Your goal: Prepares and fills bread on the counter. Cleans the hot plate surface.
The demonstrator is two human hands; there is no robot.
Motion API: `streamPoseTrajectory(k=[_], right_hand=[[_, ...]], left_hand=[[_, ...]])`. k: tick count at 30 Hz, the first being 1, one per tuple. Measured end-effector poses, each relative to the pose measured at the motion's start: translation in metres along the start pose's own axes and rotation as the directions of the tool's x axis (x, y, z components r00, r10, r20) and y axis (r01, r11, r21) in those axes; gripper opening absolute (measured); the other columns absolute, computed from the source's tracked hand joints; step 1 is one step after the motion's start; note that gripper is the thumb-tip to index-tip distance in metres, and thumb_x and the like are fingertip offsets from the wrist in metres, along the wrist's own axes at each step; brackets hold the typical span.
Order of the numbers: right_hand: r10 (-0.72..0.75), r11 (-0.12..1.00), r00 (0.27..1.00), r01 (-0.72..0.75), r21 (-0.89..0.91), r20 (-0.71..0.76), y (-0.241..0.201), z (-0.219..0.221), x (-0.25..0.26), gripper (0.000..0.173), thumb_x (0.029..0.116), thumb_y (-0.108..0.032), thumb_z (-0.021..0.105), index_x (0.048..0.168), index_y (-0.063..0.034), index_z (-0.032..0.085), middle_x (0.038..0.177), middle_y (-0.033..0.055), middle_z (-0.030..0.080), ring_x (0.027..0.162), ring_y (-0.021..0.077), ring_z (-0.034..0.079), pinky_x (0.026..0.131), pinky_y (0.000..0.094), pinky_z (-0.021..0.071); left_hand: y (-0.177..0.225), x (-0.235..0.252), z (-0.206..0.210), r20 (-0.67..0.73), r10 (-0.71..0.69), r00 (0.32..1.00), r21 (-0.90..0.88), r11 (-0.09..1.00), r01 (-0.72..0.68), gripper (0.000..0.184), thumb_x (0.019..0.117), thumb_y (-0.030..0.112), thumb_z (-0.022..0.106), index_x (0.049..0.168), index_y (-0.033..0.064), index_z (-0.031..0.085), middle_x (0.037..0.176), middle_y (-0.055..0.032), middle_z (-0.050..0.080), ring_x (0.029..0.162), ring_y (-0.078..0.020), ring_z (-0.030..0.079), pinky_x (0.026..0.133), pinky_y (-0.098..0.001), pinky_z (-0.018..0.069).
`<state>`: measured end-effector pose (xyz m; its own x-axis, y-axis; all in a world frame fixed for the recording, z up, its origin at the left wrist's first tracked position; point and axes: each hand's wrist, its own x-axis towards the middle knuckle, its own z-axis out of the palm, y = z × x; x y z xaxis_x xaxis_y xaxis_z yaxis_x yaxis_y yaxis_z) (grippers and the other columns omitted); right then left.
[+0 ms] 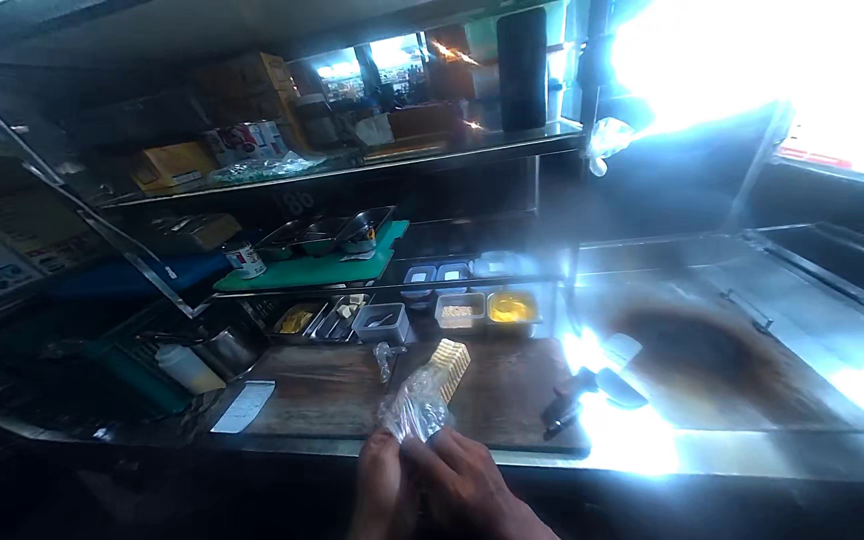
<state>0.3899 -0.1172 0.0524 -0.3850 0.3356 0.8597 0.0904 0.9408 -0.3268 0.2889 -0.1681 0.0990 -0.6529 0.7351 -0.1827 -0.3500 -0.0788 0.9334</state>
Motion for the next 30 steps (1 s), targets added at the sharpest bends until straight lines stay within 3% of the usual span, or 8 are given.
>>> streamPoseTrajectory(k=[4, 8, 11, 14, 17, 20, 25, 30], right_hand=[[-0.011, 0.998, 0.999, 0.014, 0.059, -0.050, -0.002, 0.013, 0.001, 0.020, 0.0973, -0.009, 0.059, 0.113, -0.0070, 0.072, 0.084, 0.0073, 0.065, 0.075, 0.0197, 0.065, 0.068, 0.0305, 0.0576], [0.114, 0.992, 0.987, -0.106, 0.070, -0.111, -0.007, 0.027, 0.005, 0.015, 0.0986, -0.017, 0.064, 0.110, -0.0150, 0.074, 0.098, 0.0057, 0.070, 0.091, 0.0177, 0.068, 0.077, 0.0301, 0.0583], [0.278, 0.940, 0.961, -0.272, 0.208, -0.002, -0.018, 0.030, 0.003, 0.017, 0.1030, -0.019, 0.059, 0.104, -0.0103, 0.074, 0.098, 0.0070, 0.070, 0.096, 0.0187, 0.068, 0.085, 0.0330, 0.0588], [0.372, 0.751, 0.877, -0.477, 0.455, 0.305, -0.014, 0.025, 0.008, 0.023, 0.1053, -0.019, 0.056, 0.106, -0.0021, 0.071, 0.098, 0.0110, 0.070, 0.097, 0.0196, 0.068, 0.091, 0.0371, 0.0554], [0.300, 0.669, 0.811, -0.554, 0.495, 0.503, -0.006, 0.027, 0.020, 0.027, 0.1070, -0.021, 0.053, 0.110, 0.0007, 0.069, 0.101, 0.0141, 0.070, 0.097, 0.0226, 0.068, 0.092, 0.0424, 0.0542], [0.224, 0.756, 0.774, -0.521, 0.396, 0.592, -0.008, 0.037, 0.035, 0.028, 0.1070, -0.021, 0.051, 0.111, 0.0003, 0.069, 0.105, 0.0164, 0.070, 0.104, 0.0293, 0.068, 0.094, 0.0501, 0.0530], [0.222, 0.794, 0.734, -0.517, 0.318, 0.641, -0.008, 0.076, 0.028, 0.029, 0.1073, -0.021, 0.049, 0.113, 0.0004, 0.068, 0.109, 0.0175, 0.069, 0.110, 0.0317, 0.066, 0.098, 0.0489, 0.0524], [0.212, 0.706, 0.637, -0.624, 0.334, 0.741, -0.030, 0.110, -0.013, 0.025, 0.1047, -0.014, 0.053, 0.111, 0.0033, 0.070, 0.108, 0.0209, 0.071, 0.108, 0.0350, 0.069, 0.097, 0.0525, 0.0545]], left_hand=[[0.011, 0.016, 0.000, -0.084, -0.041, 0.996, -0.342, 0.940, 0.009, 0.023, 0.1091, 0.011, 0.038, 0.114, -0.0011, 0.057, 0.092, -0.0129, 0.068, 0.078, -0.0179, 0.069, 0.071, -0.0334, 0.0607], [0.007, 0.009, -0.005, 0.192, -0.083, 0.978, -0.481, 0.861, 0.167, 0.058, 0.1108, 0.051, 0.022, 0.133, 0.0088, 0.054, 0.117, -0.0109, 0.068, 0.109, -0.0199, 0.067, 0.092, -0.0391, 0.0577], [0.007, 0.012, -0.017, 0.388, -0.093, 0.917, -0.437, 0.858, 0.272, 0.065, 0.1084, 0.058, 0.019, 0.150, 0.0153, 0.044, 0.139, -0.0082, 0.062, 0.127, -0.0188, 0.060, 0.103, -0.0384, 0.0530], [-0.001, 0.035, -0.026, 0.255, -0.080, 0.964, -0.461, 0.866, 0.194, 0.040, 0.1126, 0.034, 0.031, 0.132, 0.0071, 0.055, 0.115, -0.0132, 0.072, 0.103, -0.0219, 0.073, 0.085, -0.0386, 0.0626], [-0.011, 0.056, -0.042, 0.374, 0.019, 0.927, -0.512, 0.838, 0.189, 0.060, 0.1038, 0.057, 0.044, 0.141, 0.0112, 0.055, 0.132, -0.0131, 0.067, 0.123, -0.0260, 0.066, 0.101, -0.0458, 0.0562], [-0.010, 0.088, -0.051, 0.455, 0.060, 0.888, -0.384, 0.913, 0.135, 0.079, 0.0989, 0.076, 0.025, 0.164, 0.0315, 0.026, 0.163, -0.0067, 0.040, 0.147, -0.0288, 0.042, 0.112, -0.0588, 0.0413], [-0.020, 0.125, -0.064, 0.189, -0.131, 0.973, -0.321, 0.928, 0.188, 0.083, 0.0922, 0.085, 0.022, 0.163, 0.0449, 0.005, 0.170, -0.0103, 0.021, 0.149, -0.0404, 0.035, 0.107, -0.0681, 0.0394], [-0.071, 0.136, -0.111, -0.272, -0.173, 0.946, -0.228, 0.967, 0.111, 0.082, 0.0979, 0.076, 0.034, 0.164, 0.0331, 0.012, 0.171, -0.0093, 0.015, 0.151, -0.0405, 0.025, 0.101, -0.0783, 0.0347]])
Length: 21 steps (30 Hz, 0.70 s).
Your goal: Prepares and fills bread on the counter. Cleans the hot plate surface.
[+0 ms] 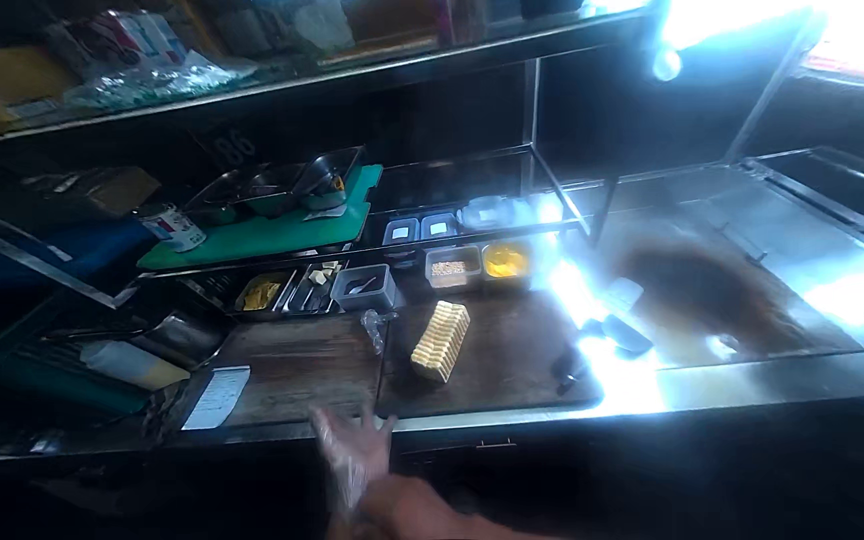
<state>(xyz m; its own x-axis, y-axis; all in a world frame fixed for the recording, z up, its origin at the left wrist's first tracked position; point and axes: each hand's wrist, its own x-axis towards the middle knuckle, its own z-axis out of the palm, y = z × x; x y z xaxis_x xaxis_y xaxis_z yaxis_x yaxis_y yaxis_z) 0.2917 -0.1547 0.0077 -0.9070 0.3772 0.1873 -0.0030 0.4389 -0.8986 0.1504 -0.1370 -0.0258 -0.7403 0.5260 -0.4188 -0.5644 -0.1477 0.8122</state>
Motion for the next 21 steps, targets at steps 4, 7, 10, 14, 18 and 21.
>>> streamPoseTrajectory(k=[4, 7, 10, 14, 18, 21], right_hand=[[0.151, 0.975, 0.989, -0.148, 0.168, -0.004, 0.053, 0.002, -0.030, 0.025, 0.1060, -0.016, 0.054, 0.112, -0.0002, 0.073, 0.110, 0.0160, 0.073, 0.107, 0.0278, 0.070, 0.098, 0.0476, 0.0554], [0.559, 0.814, 0.746, -0.411, 0.410, -0.362, 0.120, -0.035, -0.027, 0.027, 0.1054, -0.017, 0.053, 0.120, 0.0006, 0.068, 0.106, 0.0125, 0.073, 0.091, 0.0190, 0.071, 0.083, 0.0391, 0.0610], [0.763, 0.643, 0.368, -0.512, 0.569, -0.531, 0.181, -0.089, 0.023, 0.052, 0.1017, -0.026, 0.061, 0.148, -0.0069, 0.049, 0.127, 0.0157, 0.066, 0.100, 0.0229, 0.071, 0.081, 0.0418, 0.0611], [0.856, 0.482, 0.229, -0.676, 0.557, -0.463, 0.215, -0.121, 0.092, 0.112, 0.0812, -0.052, 0.082, 0.165, -0.0193, 0.015, 0.144, 0.0199, 0.056, 0.122, 0.0316, 0.064, 0.101, 0.0544, 0.0551], [0.879, 0.451, 0.202, -0.650, 0.611, -0.433, 0.225, -0.128, 0.097, 0.115, 0.0742, -0.029, 0.086, 0.165, -0.0225, 0.016, 0.140, 0.0205, 0.059, 0.117, 0.0325, 0.066, 0.095, 0.0568, 0.0563], [0.859, 0.510, 0.266, -0.374, 0.775, -0.438, 0.224, -0.141, 0.049, 0.096, 0.0767, -0.001, 0.071, 0.160, -0.0090, 0.024, 0.137, 0.0204, 0.059, 0.112, 0.0250, 0.067, 0.091, 0.0433, 0.0603]], left_hand=[[-0.021, 0.025, -0.058, 0.175, 0.082, 0.981, 0.433, 0.889, -0.151, 0.063, 0.1071, 0.034, 0.049, 0.163, 0.0185, 0.026, 0.165, -0.0123, 0.032, 0.144, -0.0320, 0.043, 0.110, -0.0568, 0.0459], [-0.020, 0.064, -0.036, 0.301, -0.041, 0.953, 0.531, 0.837, -0.132, 0.044, 0.1049, 0.013, 0.050, 0.146, -0.0025, 0.049, 0.132, -0.0201, 0.066, 0.107, -0.0306, 0.072, 0.091, -0.0444, 0.0608], [-0.030, 0.128, 0.028, 0.459, -0.119, 0.880, 0.621, 0.752, -0.222, 0.043, 0.1029, 0.019, 0.057, 0.141, -0.0004, 0.055, 0.129, -0.0157, 0.068, 0.111, -0.0247, 0.070, 0.097, -0.0413, 0.0590], [-0.072, 0.209, 0.104, 0.530, -0.426, 0.734, 0.828, 0.448, -0.338, 0.075, 0.0887, 0.044, 0.077, 0.152, 0.0152, 0.049, 0.143, -0.0116, 0.060, 0.128, -0.0208, 0.060, 0.108, -0.0409, 0.0508], [-0.088, 0.218, 0.127, 0.554, -0.487, 0.675, 0.833, 0.306, -0.462, 0.088, 0.0824, 0.041, 0.081, 0.157, 0.0155, 0.042, 0.151, -0.0103, 0.054, 0.139, -0.0208, 0.051, 0.118, -0.0419, 0.0395], [-0.098, 0.221, 0.108, 0.532, -0.488, 0.692, 0.781, 0.597, -0.180, 0.070, 0.0911, 0.016, 0.071, 0.154, 0.0076, 0.043, 0.146, -0.0154, 0.056, 0.126, -0.0217, 0.061, 0.104, -0.0390, 0.0528]])
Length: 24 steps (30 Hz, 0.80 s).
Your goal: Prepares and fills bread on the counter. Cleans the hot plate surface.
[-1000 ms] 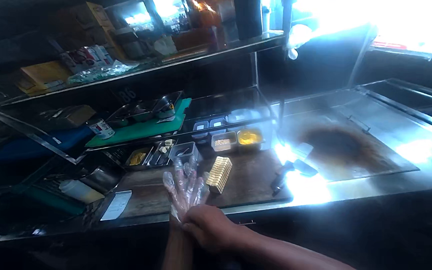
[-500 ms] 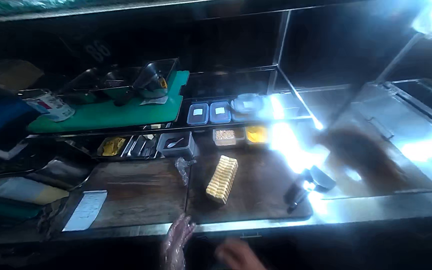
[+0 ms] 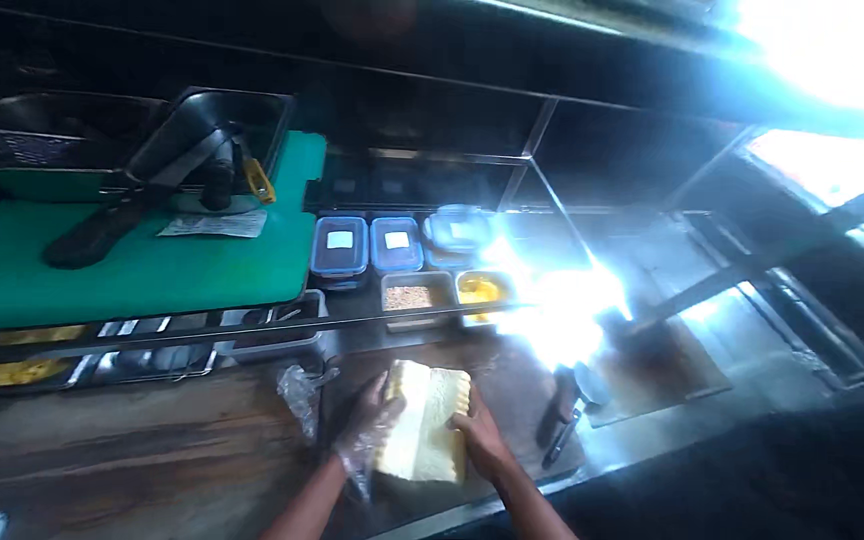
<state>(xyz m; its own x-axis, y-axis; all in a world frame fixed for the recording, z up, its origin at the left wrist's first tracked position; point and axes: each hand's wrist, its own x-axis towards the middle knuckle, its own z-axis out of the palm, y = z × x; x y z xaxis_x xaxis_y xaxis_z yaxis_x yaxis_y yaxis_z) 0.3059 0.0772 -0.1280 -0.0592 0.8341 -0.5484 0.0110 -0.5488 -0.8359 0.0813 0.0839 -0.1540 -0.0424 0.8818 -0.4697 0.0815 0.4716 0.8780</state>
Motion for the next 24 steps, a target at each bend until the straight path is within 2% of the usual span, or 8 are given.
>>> streamPoseTrajectory(k=[3, 7, 12, 16, 19, 21, 23, 24], right_hand=[[-0.094, 0.981, 0.979, 0.060, -0.183, -0.180, 0.014, -0.032, -0.016, 0.078, 0.0841, -0.004, 0.070, 0.155, -0.0017, 0.037, 0.135, 0.0208, 0.061, 0.115, 0.0244, 0.066, 0.096, 0.0405, 0.0574], [-0.152, 0.846, 0.987, 0.105, -0.522, -0.049, 0.004, -0.046, -0.024, 0.048, 0.1012, -0.010, 0.054, 0.148, 0.0001, 0.051, 0.138, 0.0187, 0.064, 0.125, 0.0241, 0.064, 0.108, 0.0404, 0.0518], [-0.324, 0.295, 0.945, 0.143, -0.945, 0.042, -0.112, -0.079, 0.046, 0.038, 0.1060, -0.025, 0.051, 0.138, -0.0085, 0.062, 0.130, 0.0196, 0.065, 0.118, 0.0366, 0.064, 0.099, 0.0560, 0.0533], [-0.271, 0.083, 0.928, 0.286, -0.954, 0.255, -0.138, -0.092, 0.157, 0.040, 0.1002, -0.034, 0.063, 0.132, -0.0095, 0.068, 0.136, 0.0230, 0.063, 0.130, 0.0436, 0.056, 0.108, 0.0659, 0.0417], [-0.089, 0.016, 0.952, 0.295, -0.955, 0.292, -0.176, -0.090, 0.160, 0.040, 0.0917, -0.026, 0.071, 0.126, -0.0048, 0.069, 0.135, 0.0271, 0.061, 0.132, 0.0482, 0.051, 0.104, 0.0704, 0.0401], [-0.023, -0.052, 0.942, 0.334, -0.941, 0.336, -0.195, -0.099, 0.152, 0.033, 0.0908, -0.021, 0.071, 0.118, -0.0019, 0.071, 0.121, 0.0259, 0.068, 0.116, 0.0460, 0.062, 0.094, 0.0681, 0.0479], [-0.221, -0.109, 0.867, 0.434, -0.894, 0.447, -0.184, -0.117, 0.158, 0.024, 0.0882, -0.021, 0.071, 0.106, -0.0044, 0.072, 0.103, 0.0223, 0.072, 0.096, 0.0425, 0.069, 0.078, 0.0653, 0.0543], [-0.203, -0.114, 0.870, 0.435, -0.893, 0.449, -0.197, -0.115, 0.145, 0.025, 0.0927, -0.019, 0.067, 0.112, -0.0037, 0.070, 0.106, 0.0234, 0.071, 0.099, 0.0433, 0.069, 0.080, 0.0643, 0.0543]], left_hand=[[-0.011, -0.022, 0.002, -0.054, -0.003, 0.999, 0.032, 0.999, 0.005, 0.071, 0.0905, 0.019, 0.070, 0.155, 0.0125, 0.042, 0.138, -0.0171, 0.059, 0.108, -0.0264, 0.068, 0.086, -0.0434, 0.0603], [-0.011, -0.046, 0.024, -0.128, 0.107, 0.986, 0.219, 0.973, -0.077, 0.054, 0.0970, 0.025, 0.065, 0.146, 0.0044, 0.055, 0.131, -0.0154, 0.068, 0.114, -0.0208, 0.069, 0.101, -0.0375, 0.0552], [-0.006, -0.054, 0.020, -0.217, 0.031, 0.976, 0.022, 0.999, -0.027, 0.048, 0.1011, 0.025, 0.060, 0.143, 0.0029, 0.056, 0.132, -0.0157, 0.066, 0.118, -0.0193, 0.066, 0.100, -0.0363, 0.0553], [0.000, -0.074, 0.020, -0.376, -0.031, 0.926, -0.041, 0.999, 0.016, 0.042, 0.1026, 0.021, 0.061, 0.141, 0.0038, 0.058, 0.133, -0.0165, 0.065, 0.115, -0.0216, 0.067, 0.095, -0.0397, 0.0576], [0.000, -0.109, 0.030, -0.475, -0.072, 0.877, -0.156, 0.988, -0.003, 0.041, 0.1022, 0.018, 0.059, 0.141, 0.0032, 0.057, 0.135, -0.0173, 0.063, 0.114, -0.0253, 0.067, 0.092, -0.0422, 0.0592], [-0.006, -0.142, 0.038, -0.529, -0.088, 0.844, -0.197, 0.980, -0.021, 0.044, 0.1014, 0.020, 0.057, 0.141, 0.0021, 0.056, 0.136, -0.0170, 0.063, 0.113, -0.0260, 0.068, 0.090, -0.0422, 0.0606], [-0.017, -0.173, 0.050, -0.580, -0.131, 0.804, -0.234, 0.972, -0.010, 0.044, 0.1022, 0.024, 0.056, 0.141, 0.0021, 0.056, 0.136, -0.0156, 0.064, 0.112, -0.0257, 0.070, 0.090, -0.0418, 0.0621], [-0.024, -0.185, 0.057, -0.600, -0.160, 0.783, -0.262, 0.965, -0.004, 0.045, 0.1020, 0.023, 0.056, 0.140, 0.0003, 0.056, 0.135, -0.0165, 0.064, 0.110, -0.0258, 0.070, 0.088, -0.0418, 0.0619]])
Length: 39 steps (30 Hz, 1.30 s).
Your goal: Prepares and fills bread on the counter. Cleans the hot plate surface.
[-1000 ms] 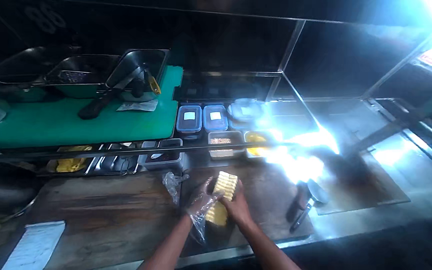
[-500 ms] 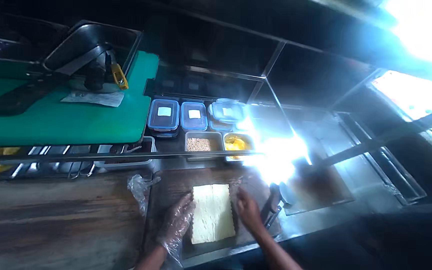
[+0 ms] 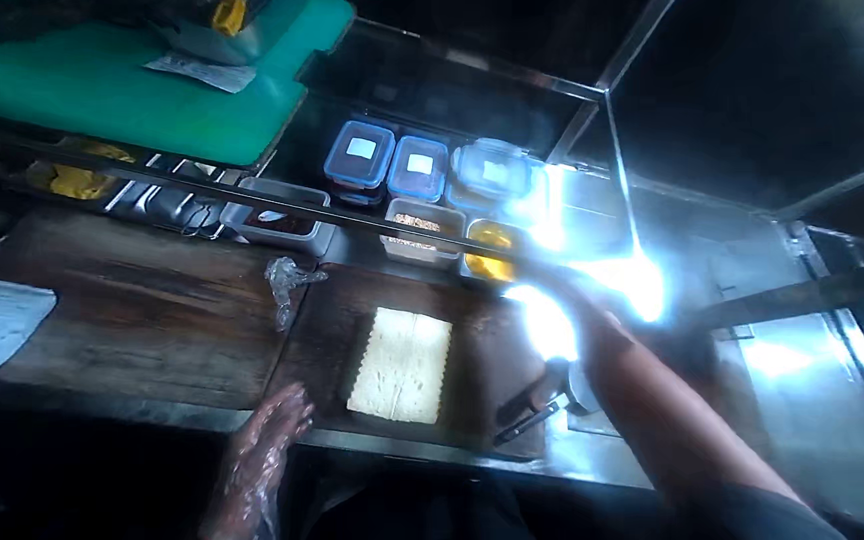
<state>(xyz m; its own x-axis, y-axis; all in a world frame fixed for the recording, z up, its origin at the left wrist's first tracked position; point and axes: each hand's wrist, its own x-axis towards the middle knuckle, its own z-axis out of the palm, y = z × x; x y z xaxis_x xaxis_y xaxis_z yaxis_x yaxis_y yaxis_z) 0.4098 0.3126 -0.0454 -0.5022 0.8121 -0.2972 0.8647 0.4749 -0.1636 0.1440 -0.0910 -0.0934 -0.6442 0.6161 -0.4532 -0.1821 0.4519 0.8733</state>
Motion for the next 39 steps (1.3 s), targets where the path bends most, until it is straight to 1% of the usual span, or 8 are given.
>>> streamPoseTrajectory(k=[2, 14, 18, 21, 29, 32, 36, 39], right_hand=[[0.067, 0.996, 0.960, -0.079, 0.034, 0.273, -0.020, -0.041, -0.004, 0.037, 0.1044, -0.015, 0.057, 0.139, -0.0029, 0.057, 0.128, 0.0277, 0.064, 0.120, 0.0474, 0.061, 0.096, 0.0648, 0.0485], [0.028, 0.948, 1.000, -0.030, 0.316, 0.012, 0.006, 0.044, 0.044, 0.032, 0.0993, -0.023, 0.061, 0.101, 0.0072, 0.069, 0.103, 0.0276, 0.070, 0.097, 0.0426, 0.070, 0.084, 0.0615, 0.0545], [0.094, 0.928, 0.942, -0.200, 0.314, 0.323, -0.009, 0.005, 0.024, 0.032, 0.1049, -0.015, 0.057, 0.125, 0.0097, 0.061, 0.132, 0.0293, 0.061, 0.126, 0.0428, 0.058, 0.106, 0.0582, 0.0444], [-0.018, 0.947, 1.000, 0.012, 0.321, 0.013, 0.010, 0.059, 0.059, 0.029, 0.0996, -0.023, 0.061, 0.094, 0.0036, 0.072, 0.097, 0.0232, 0.072, 0.093, 0.0390, 0.070, 0.084, 0.0599, 0.0527], [0.137, 0.846, 0.983, -0.180, 0.501, 0.122, -0.023, 0.058, 0.056, 0.032, 0.1009, -0.026, 0.059, 0.101, 0.0045, 0.069, 0.095, 0.0220, 0.070, 0.088, 0.0341, 0.068, 0.082, 0.0567, 0.0533], [0.171, 0.602, 0.971, -0.237, 0.762, 0.167, -0.035, 0.059, 0.052, 0.014, 0.1003, -0.011, 0.059, 0.097, 0.0013, 0.063, 0.075, 0.0092, 0.057, 0.063, 0.0173, 0.054, 0.062, 0.0369, 0.0488], [0.160, -0.304, 0.918, -0.304, 0.903, 0.363, -0.031, 0.079, 0.050, 0.021, 0.1039, -0.017, 0.052, 0.084, -0.0114, 0.057, 0.060, -0.0029, 0.050, 0.046, 0.0053, 0.042, 0.042, 0.0204, 0.0360], [0.088, -0.259, 0.939, -0.300, 0.918, 0.332, -0.017, 0.086, 0.009, 0.013, 0.1016, -0.016, 0.049, 0.108, -0.0077, 0.058, 0.080, 0.0060, 0.066, 0.053, 0.0089, 0.054, 0.045, 0.0228, 0.0440]], left_hand=[[-0.017, -0.025, -0.001, -0.062, -0.060, 0.996, -0.032, 0.998, 0.058, 0.043, 0.1025, 0.018, 0.054, 0.140, -0.0024, 0.054, 0.131, -0.0180, 0.063, 0.105, -0.0249, 0.070, 0.085, -0.0412, 0.0615], [-0.035, -0.077, 0.013, -0.194, 0.045, 0.980, 0.019, 0.999, -0.042, 0.034, 0.1033, 0.012, 0.053, 0.130, -0.0086, 0.058, 0.116, -0.0161, 0.070, 0.094, -0.0193, 0.073, 0.081, -0.0351, 0.0632], [-0.030, -0.079, 0.011, -0.232, 0.070, 0.970, 0.076, 0.996, -0.054, 0.033, 0.1029, 0.009, 0.052, 0.129, -0.0094, 0.059, 0.114, -0.0160, 0.071, 0.092, -0.0165, 0.074, 0.081, -0.0323, 0.0628], [-0.033, -0.073, 0.007, -0.255, 0.068, 0.965, 0.086, 0.995, -0.047, 0.033, 0.1033, 0.011, 0.053, 0.129, -0.0090, 0.059, 0.112, -0.0161, 0.072, 0.091, -0.0171, 0.074, 0.081, -0.0325, 0.0630], [-0.028, -0.051, 0.033, -0.203, 0.146, 0.968, 0.059, 0.989, -0.137, 0.031, 0.0994, 0.011, 0.056, 0.124, -0.0069, 0.064, 0.105, -0.0135, 0.074, 0.087, -0.0178, 0.074, 0.077, -0.0319, 0.0638], [-0.023, -0.035, 0.050, -0.148, 0.199, 0.969, 0.046, 0.980, -0.194, 0.031, 0.0999, 0.012, 0.055, 0.123, -0.0064, 0.065, 0.104, -0.0129, 0.075, 0.088, -0.0192, 0.075, 0.079, -0.0326, 0.0643], [-0.017, -0.022, 0.060, -0.106, 0.267, 0.958, 0.057, 0.963, -0.262, 0.030, 0.0995, 0.014, 0.059, 0.121, -0.0051, 0.067, 0.102, -0.0112, 0.076, 0.088, -0.0194, 0.076, 0.080, -0.0334, 0.0649], [-0.015, -0.020, 0.055, -0.121, 0.272, 0.955, 0.028, 0.962, -0.270, 0.029, 0.1004, 0.013, 0.058, 0.120, -0.0055, 0.067, 0.103, -0.0116, 0.076, 0.088, -0.0196, 0.076, 0.079, -0.0332, 0.0651]])
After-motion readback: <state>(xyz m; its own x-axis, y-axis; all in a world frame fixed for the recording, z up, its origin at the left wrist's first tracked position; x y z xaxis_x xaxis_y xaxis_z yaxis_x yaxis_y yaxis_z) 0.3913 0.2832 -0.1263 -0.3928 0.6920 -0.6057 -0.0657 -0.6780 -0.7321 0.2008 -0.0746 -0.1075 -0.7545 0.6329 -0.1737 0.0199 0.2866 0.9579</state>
